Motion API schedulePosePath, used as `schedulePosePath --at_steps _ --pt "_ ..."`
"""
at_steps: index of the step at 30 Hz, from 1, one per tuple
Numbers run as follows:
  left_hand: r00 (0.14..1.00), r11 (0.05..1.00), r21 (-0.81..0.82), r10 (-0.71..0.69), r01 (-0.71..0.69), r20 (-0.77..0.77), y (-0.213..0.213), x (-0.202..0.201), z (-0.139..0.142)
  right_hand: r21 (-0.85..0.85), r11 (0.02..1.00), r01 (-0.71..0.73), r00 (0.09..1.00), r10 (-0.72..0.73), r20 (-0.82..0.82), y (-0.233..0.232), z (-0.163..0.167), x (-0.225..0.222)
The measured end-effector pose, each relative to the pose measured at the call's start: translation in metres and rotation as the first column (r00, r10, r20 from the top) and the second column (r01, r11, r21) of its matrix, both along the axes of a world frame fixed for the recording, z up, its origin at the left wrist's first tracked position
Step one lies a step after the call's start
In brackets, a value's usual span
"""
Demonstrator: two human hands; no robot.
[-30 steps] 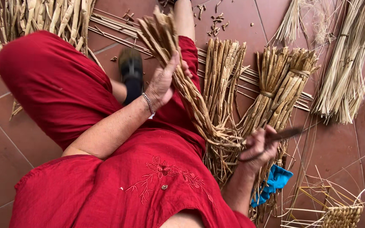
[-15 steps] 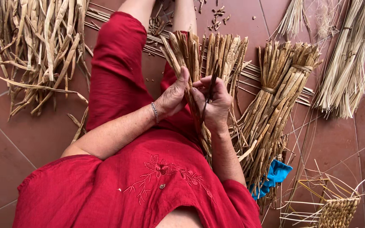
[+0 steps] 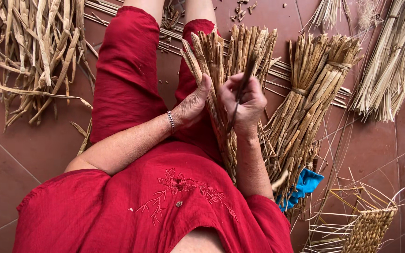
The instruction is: The person sits on the floor and trims the ends of bundles of dried plant stalks with scissors, cutting off uneven tips and discarding scraps. They gather trimmed stalks into bundles and set the finished bundles aside with other completed piles.
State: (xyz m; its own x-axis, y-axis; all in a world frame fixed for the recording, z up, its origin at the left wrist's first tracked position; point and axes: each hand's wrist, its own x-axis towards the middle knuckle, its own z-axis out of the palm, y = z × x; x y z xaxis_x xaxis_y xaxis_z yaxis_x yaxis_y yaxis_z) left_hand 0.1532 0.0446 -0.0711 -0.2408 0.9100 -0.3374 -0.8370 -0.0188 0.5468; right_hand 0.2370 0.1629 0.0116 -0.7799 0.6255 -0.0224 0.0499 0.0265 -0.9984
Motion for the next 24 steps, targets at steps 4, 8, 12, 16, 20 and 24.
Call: schedulePosePath --at_steps 4,8,12,16,20,24 --pt "0.998 0.999 0.037 0.000 0.002 -0.062 0.002 0.006 0.000 0.024 0.997 0.069 0.993 -0.066 -0.097 0.014 0.001 -0.010" --pt "0.995 0.994 0.081 0.076 -0.071 -0.059 0.005 0.012 0.000 0.157 0.987 0.038 0.999 -0.032 -0.042 0.012 0.000 -0.018" --pt "0.996 0.995 0.055 0.085 -0.084 -0.015 0.004 0.010 0.010 0.020 0.995 0.096 0.995 -0.095 -0.025 0.011 0.009 -0.003" --pt "0.984 0.989 0.011 0.143 -0.145 0.110 -0.004 -0.001 0.028 0.410 0.911 -0.031 0.975 -0.063 0.215 0.011 0.030 0.046" --pt "0.951 0.975 0.038 0.207 -0.221 0.229 -0.008 -0.004 0.037 0.476 0.859 -0.187 0.943 0.021 0.331 -0.018 0.031 0.086" --pt "0.952 0.970 0.020 0.233 -0.242 0.201 0.004 0.009 0.026 0.348 0.930 -0.118 0.939 -0.010 0.343 -0.046 0.017 0.110"
